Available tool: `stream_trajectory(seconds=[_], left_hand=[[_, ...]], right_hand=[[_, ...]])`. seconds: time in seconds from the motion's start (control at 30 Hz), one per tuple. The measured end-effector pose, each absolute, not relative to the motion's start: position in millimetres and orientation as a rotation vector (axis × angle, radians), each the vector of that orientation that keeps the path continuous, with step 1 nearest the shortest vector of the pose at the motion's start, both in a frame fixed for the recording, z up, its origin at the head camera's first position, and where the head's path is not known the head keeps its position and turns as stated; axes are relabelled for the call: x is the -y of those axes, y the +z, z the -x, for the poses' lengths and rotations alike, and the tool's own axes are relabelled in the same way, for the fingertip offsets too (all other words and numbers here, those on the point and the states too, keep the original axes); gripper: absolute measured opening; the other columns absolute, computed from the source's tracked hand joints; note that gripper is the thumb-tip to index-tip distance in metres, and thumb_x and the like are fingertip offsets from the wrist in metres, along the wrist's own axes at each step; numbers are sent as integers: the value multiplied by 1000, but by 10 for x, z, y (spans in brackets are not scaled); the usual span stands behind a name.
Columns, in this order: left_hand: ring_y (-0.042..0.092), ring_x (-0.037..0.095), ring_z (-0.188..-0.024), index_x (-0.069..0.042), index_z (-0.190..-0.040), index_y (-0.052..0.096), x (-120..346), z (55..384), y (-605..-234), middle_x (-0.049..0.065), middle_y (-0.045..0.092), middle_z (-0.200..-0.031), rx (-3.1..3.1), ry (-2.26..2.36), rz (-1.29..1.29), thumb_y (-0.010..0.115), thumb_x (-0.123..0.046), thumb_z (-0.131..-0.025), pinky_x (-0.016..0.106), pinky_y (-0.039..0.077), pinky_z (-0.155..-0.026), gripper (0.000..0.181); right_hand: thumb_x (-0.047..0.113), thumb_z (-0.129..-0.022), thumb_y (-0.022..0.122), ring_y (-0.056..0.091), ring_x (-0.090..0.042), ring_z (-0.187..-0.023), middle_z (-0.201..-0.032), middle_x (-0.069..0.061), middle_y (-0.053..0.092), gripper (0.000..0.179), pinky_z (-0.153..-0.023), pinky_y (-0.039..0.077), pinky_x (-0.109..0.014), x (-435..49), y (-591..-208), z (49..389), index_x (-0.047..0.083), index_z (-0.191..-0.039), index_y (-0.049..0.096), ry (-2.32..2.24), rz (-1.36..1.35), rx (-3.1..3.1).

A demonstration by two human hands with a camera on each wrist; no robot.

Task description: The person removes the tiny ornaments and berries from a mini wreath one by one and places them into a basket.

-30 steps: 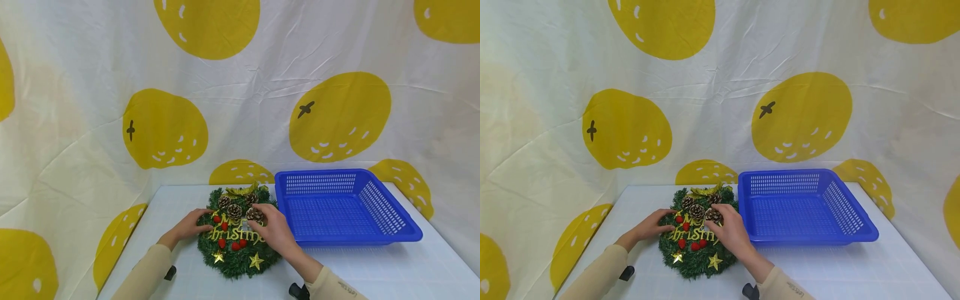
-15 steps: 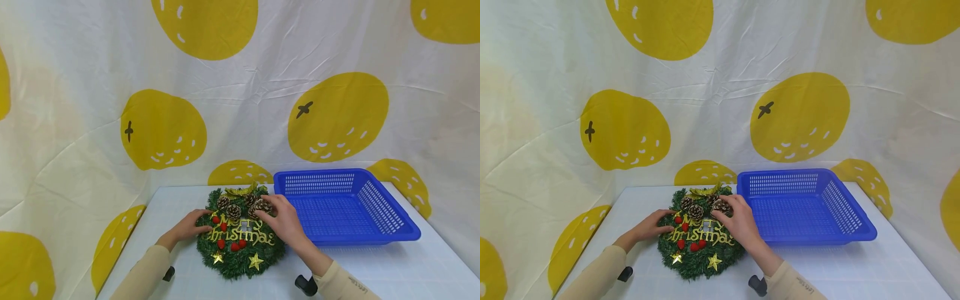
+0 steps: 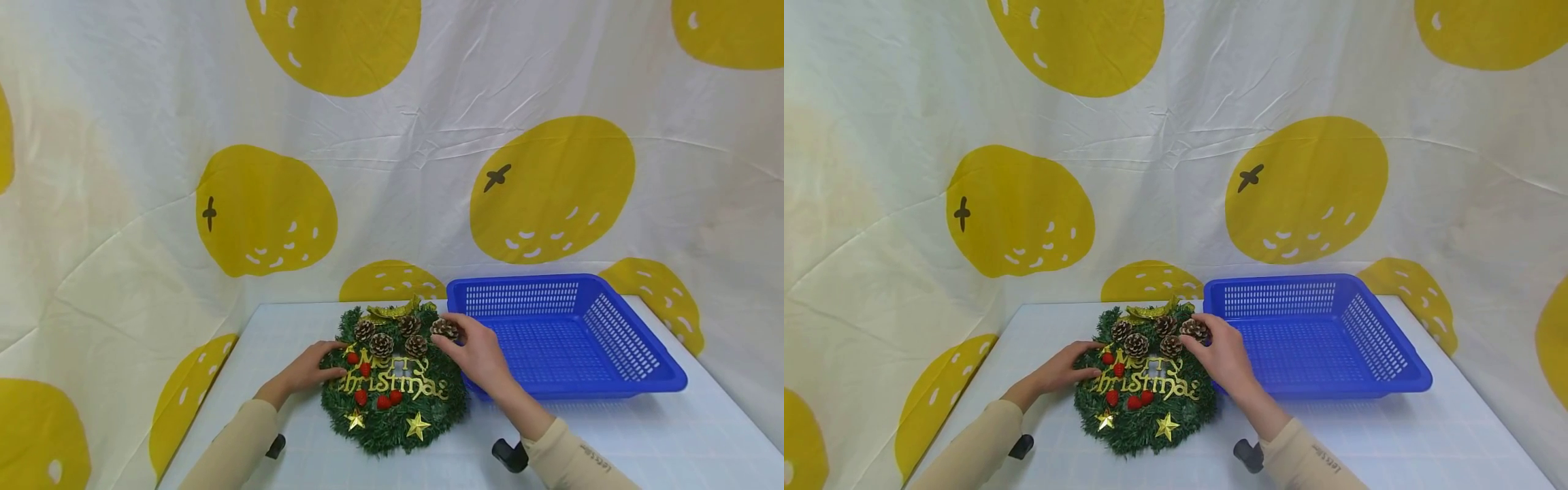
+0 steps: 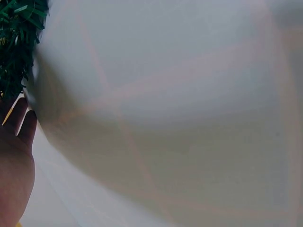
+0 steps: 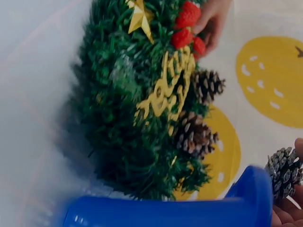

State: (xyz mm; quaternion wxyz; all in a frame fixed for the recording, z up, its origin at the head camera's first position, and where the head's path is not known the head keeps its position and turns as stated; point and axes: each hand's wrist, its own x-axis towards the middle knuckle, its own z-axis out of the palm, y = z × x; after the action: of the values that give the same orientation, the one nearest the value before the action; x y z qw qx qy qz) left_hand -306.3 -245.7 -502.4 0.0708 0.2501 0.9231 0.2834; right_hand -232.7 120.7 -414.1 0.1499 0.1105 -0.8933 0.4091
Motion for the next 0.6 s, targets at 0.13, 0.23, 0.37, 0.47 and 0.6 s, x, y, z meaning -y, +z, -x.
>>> stream_trajectory(seconds=[0.13, 0.23, 0.37, 0.47, 0.6], left_hand=[[41, 39, -132, -11, -143, 48, 2460, 3064, -5028, 16, 48, -142, -2780, 850, -763, 66, -48, -91, 60, 33, -105, 66], [41, 39, -132, -11, -143, 48, 2460, 3065, -5030, 16, 48, -142, -2781, 845, -759, 66, -48, -91, 60, 33, -105, 66], [41, 39, -132, -13, -143, 48, 2459, 3067, -5034, 16, 48, -142, -2781, 841, -740, 66, -49, -90, 60, 33, -105, 66], [41, 39, -132, -13, -143, 48, 2459, 3069, -5039, 16, 48, -142, -2784, 838, -732, 66, -49, -90, 60, 33, -105, 66], [41, 39, -133, -13, -143, 49, 2457, 3067, -5040, 15, 48, -142, -2790, 836, -729, 66, -49, -91, 59, 33, -106, 66]], right_hand=[[34, -87, 75, 58, -16, -78, -99, -2, 68, 47, -67, 47, -35, -1256, -4155, 2354, 14, -128, 64, 1166, -268, 2586], [35, -89, 74, 64, -20, -89, -110, -5, 69, 48, -74, 52, -40, -1287, -4173, 2370, 15, -130, 63, 1172, -249, 2595], [34, -91, 72, 66, -24, -95, -115, -9, 69, 48, -77, 54, -43, -1329, -4188, 2380, 13, -133, 62, 1183, -243, 2597], [33, -91, 71, 66, -25, -93, -112, -10, 70, 49, -72, 53, -39, -1365, -4186, 2386, 11, -134, 61, 1173, -234, 2598], [33, -92, 70, 66, -25, -89, -108, -13, 70, 51, -66, 50, -36, -1421, -4176, 2400, 10, -136, 60, 1152, -208, 2607]])
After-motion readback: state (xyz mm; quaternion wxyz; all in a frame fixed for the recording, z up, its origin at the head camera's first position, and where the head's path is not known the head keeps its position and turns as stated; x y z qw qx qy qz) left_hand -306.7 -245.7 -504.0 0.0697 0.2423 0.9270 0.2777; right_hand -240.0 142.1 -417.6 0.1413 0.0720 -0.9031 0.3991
